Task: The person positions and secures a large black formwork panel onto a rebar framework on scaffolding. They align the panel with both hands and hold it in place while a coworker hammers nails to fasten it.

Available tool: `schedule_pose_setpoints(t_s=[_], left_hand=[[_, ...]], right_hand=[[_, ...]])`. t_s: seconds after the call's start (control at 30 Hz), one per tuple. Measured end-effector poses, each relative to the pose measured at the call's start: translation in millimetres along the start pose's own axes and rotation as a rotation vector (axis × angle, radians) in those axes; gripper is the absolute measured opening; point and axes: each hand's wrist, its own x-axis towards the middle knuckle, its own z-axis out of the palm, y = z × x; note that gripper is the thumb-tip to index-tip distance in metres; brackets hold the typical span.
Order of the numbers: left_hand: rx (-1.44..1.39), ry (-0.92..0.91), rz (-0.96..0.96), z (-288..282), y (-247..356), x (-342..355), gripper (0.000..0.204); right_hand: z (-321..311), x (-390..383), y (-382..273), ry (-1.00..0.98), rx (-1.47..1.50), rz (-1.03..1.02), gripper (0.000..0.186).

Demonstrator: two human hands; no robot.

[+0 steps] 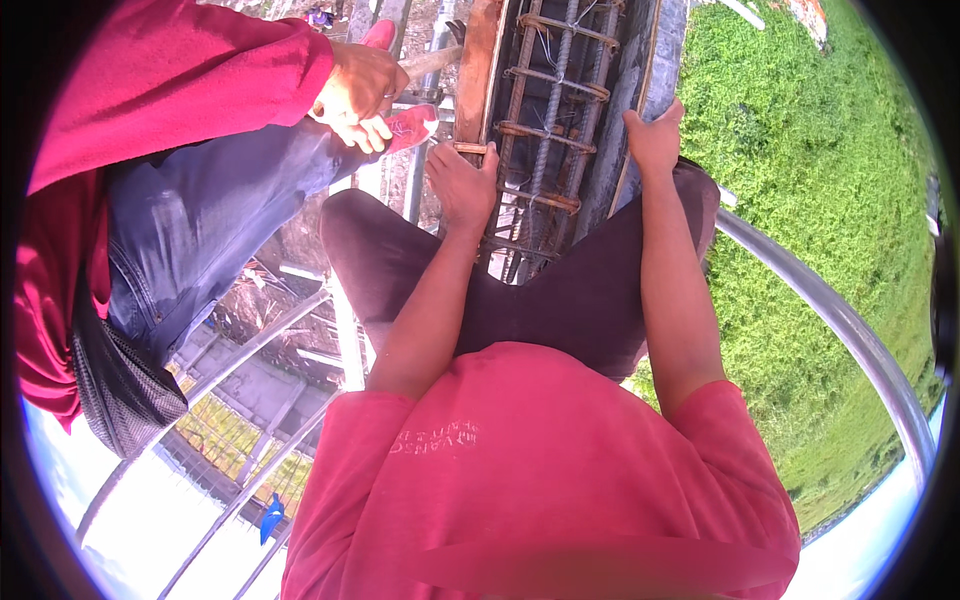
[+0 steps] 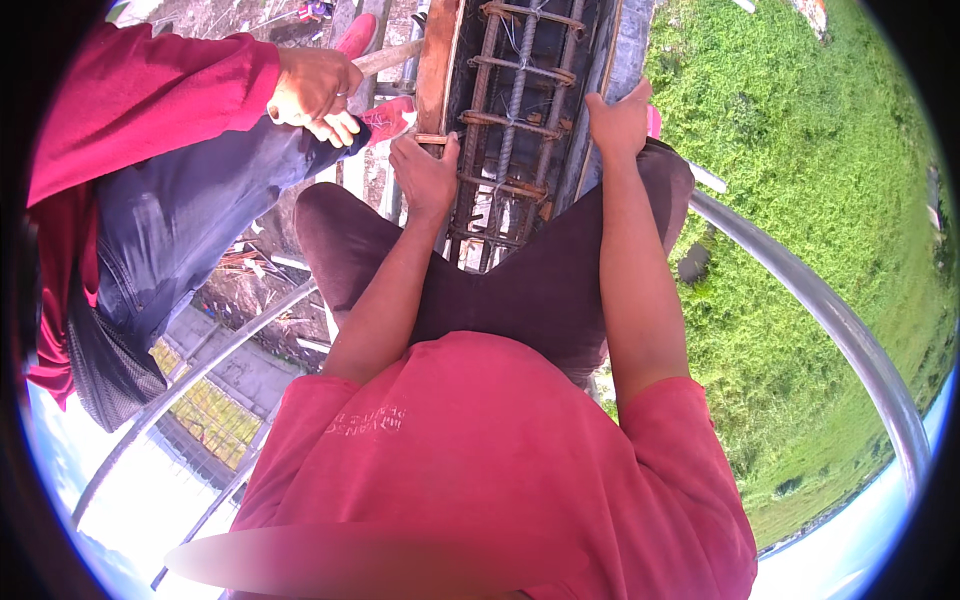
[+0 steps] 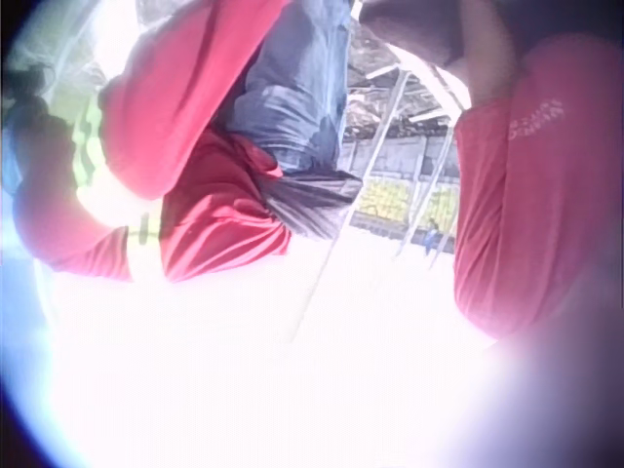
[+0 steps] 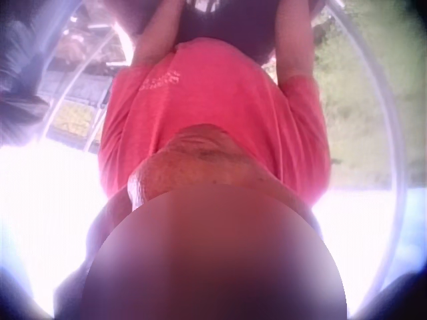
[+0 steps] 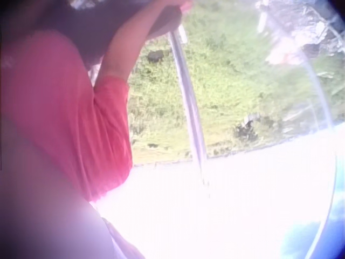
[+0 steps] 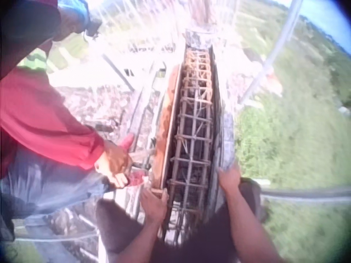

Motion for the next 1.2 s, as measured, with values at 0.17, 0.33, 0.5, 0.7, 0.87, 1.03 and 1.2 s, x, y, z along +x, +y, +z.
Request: schedule_pose_setpoints(t_s=[0.17, 0.33, 0.5, 0.7, 0.87, 1.03, 1.2], left_hand=[[-0.094, 0.078, 0.049, 4, -8, -4, 0.063], [-0.113, 0.002, -0.065, 8, -10, -1, 0.071], [-0.128, -0.015, -0.04, 8, -12, 4, 0.074], [-0.138, -0.021, 0.025, 8, -15, 10, 0.074], [-0.121, -0.033, 0.063, 11, -19, 9, 0.073], [-0.154, -0.017, 0.013, 12, -19, 0, 0.073], [-0.063, -0.002, 0.08, 14, -21, -2, 0.073]], right_hand=[[0, -1, 1, -0.04, -0.02, 0.038, 0.096], [1, 0, 0, -0.055, -0.048, 0.059, 0.095], [4, 1, 1, 0.024, -0.031, 0.0, 0.095], [8, 1, -4, -0.096, -0.037, 0.144, 0.108], [1, -2, -12, -0.047, -0.082, 0.121, 0.109], [-13, -9, -12, -0.113, 0.028, 0.195, 0.107], [-9, -10, -7, -0.096, 0.007, 0.184, 0.105]])
